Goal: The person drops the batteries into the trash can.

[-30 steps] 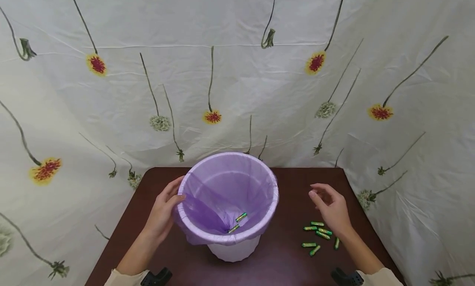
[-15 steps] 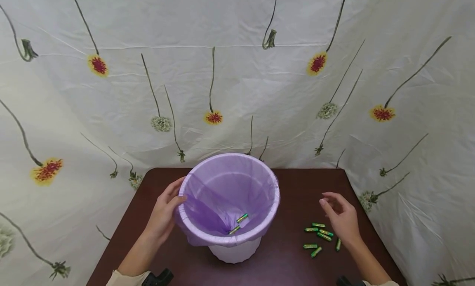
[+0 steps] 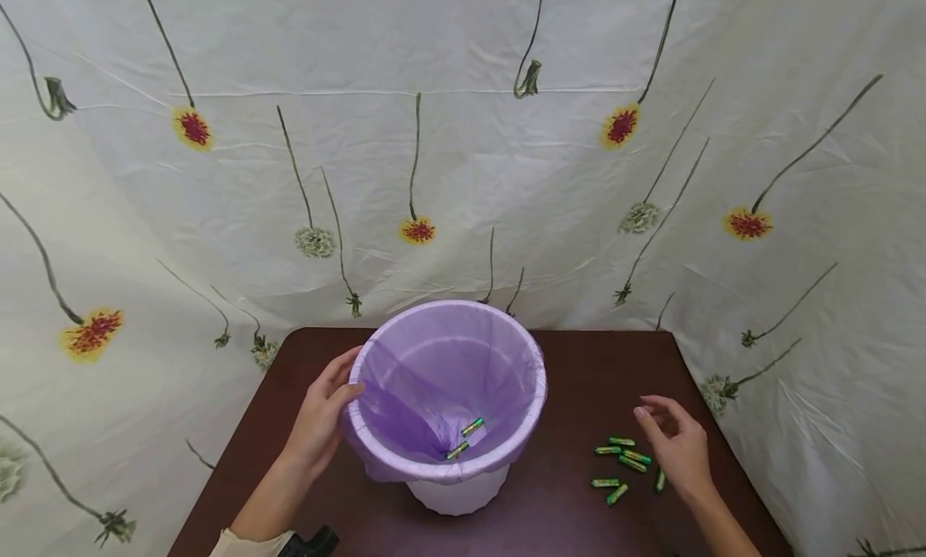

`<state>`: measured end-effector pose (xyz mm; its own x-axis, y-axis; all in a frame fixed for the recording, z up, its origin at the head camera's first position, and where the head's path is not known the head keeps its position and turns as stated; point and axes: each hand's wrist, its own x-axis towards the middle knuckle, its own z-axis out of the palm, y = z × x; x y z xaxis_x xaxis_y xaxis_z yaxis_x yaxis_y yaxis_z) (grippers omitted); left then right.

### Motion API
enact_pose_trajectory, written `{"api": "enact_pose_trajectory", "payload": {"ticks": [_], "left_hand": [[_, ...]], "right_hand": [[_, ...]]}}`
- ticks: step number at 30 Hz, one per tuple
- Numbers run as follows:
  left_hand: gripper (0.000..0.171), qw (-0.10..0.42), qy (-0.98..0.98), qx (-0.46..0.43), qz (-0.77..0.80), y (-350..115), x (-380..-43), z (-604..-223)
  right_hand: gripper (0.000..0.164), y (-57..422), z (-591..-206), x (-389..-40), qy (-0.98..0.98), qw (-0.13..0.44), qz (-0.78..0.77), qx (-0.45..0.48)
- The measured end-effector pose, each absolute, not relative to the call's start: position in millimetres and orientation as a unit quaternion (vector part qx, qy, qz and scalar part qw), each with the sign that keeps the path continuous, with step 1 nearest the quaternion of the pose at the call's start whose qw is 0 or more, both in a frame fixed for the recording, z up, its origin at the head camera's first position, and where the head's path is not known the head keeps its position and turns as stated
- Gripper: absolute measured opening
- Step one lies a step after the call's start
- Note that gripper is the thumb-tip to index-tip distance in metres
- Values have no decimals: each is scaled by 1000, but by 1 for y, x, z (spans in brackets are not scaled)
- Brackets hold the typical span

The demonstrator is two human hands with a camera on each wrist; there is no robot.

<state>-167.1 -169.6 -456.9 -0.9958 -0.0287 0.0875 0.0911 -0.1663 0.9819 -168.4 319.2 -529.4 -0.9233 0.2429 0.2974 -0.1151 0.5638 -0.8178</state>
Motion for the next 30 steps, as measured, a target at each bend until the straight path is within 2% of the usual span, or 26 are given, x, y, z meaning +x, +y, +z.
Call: {"api": "enact_pose_trajectory", "payload": {"ticks": [11,30], "left_hand": [[56,40,-648,-25,-760,-169,-167,-456],[58,48,-643,-39,-763,-169,-167,-462]], "right_hand": [[28,331,-548,-166,-866,202,454,-58],[33,337,-593,-149,-868,161,438,-167]]}}
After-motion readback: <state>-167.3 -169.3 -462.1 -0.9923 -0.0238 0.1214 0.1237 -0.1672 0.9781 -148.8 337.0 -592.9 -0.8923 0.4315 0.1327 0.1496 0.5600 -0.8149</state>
